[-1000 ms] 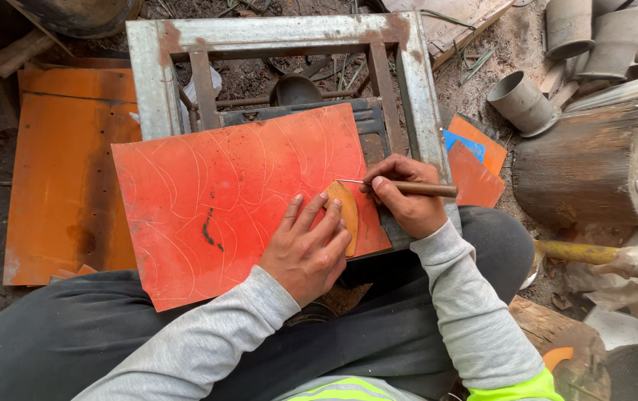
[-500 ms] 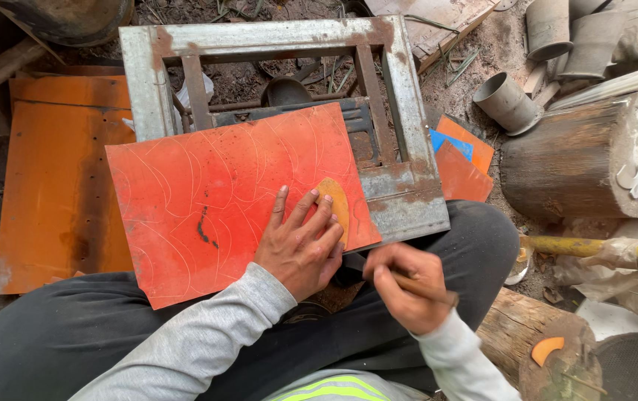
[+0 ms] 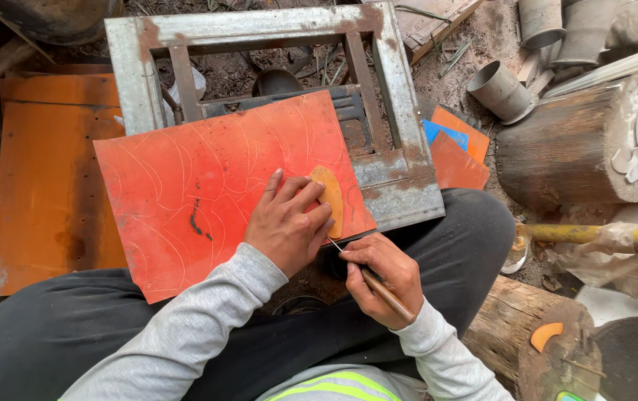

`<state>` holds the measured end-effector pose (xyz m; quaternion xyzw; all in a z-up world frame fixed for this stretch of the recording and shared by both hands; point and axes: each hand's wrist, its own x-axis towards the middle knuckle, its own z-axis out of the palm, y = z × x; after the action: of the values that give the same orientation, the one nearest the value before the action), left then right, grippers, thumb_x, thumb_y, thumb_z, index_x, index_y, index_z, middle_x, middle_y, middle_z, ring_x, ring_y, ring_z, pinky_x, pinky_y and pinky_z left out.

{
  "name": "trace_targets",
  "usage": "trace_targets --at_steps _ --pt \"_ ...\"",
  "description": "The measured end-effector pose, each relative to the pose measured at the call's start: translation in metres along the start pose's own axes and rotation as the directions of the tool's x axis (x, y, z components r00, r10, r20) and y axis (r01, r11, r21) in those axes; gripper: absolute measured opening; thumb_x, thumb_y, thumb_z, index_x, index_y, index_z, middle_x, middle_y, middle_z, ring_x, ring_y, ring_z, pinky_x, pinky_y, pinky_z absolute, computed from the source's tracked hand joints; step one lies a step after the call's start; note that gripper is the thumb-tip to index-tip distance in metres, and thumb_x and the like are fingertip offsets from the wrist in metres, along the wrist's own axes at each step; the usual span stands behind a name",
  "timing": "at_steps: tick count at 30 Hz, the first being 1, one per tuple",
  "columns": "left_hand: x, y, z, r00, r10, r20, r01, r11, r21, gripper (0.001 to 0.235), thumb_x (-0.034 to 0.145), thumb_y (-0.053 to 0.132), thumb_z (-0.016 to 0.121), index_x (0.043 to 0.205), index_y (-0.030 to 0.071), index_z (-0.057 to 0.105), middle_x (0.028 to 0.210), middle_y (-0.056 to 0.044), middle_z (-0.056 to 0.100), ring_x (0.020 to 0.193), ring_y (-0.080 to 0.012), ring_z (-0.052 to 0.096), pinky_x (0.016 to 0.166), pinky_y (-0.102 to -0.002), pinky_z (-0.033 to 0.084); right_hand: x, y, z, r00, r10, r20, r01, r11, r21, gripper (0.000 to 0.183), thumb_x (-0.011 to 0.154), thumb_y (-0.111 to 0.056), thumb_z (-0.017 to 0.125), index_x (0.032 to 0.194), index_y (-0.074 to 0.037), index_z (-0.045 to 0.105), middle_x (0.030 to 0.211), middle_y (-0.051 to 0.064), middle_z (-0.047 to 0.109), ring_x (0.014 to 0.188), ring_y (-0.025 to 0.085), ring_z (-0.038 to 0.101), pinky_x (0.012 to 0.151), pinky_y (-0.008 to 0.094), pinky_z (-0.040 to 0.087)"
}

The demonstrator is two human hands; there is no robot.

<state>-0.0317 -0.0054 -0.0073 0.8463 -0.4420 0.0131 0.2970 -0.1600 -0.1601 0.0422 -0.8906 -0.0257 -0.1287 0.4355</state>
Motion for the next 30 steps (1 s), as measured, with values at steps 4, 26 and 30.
trace_targets --at_steps 4,26,30 --pt "-0.001 0.001 0.001 1.000 0.013 -0.023 -0.013 1.000 0.009 0.023 0.085 0.026 0.075 0.101 0.008 0.075 0.123 -0.009 0.065 0.122 -0.0302 0.057 0.115 -0.060 0.035 0.000 0.006 0.004 1.000 -0.027 -0.002 0.028 1.000 0.007 0.015 0.083 0.006 0.067 0.097 0.002 0.066 0.094 0.015 0.072 0.087 0.029 0.074 0.078 0.034 0.060" --pt "-0.005 0.043 0.013 0.996 0.025 -0.082 0.009 0.920 0.391 0.032 0.088 0.017 0.056 0.108 -0.006 0.067 0.128 -0.029 0.060 0.125 -0.0452 0.058 0.103 -0.053 0.051 0.118 0.067 -0.007 0.941 0.270 0.204 -0.325 0.889 0.324 0.013 0.098 -0.011 0.069 0.097 0.001 0.068 0.082 0.007 0.075 0.073 0.010 0.071 0.066 0.024 0.057" --pt "-0.004 0.041 0.009 0.998 0.001 -0.062 0.020 0.943 0.332 0.024 0.089 0.016 0.057 0.101 -0.003 0.066 0.128 -0.029 0.061 0.125 -0.0444 0.059 0.102 -0.054 0.052 0.144 0.082 0.019 0.928 0.244 0.282 -0.322 0.906 0.274 0.021 0.102 -0.019 0.067 0.090 -0.003 0.063 0.072 0.003 0.068 0.066 0.008 0.065 0.060 0.023 0.053"
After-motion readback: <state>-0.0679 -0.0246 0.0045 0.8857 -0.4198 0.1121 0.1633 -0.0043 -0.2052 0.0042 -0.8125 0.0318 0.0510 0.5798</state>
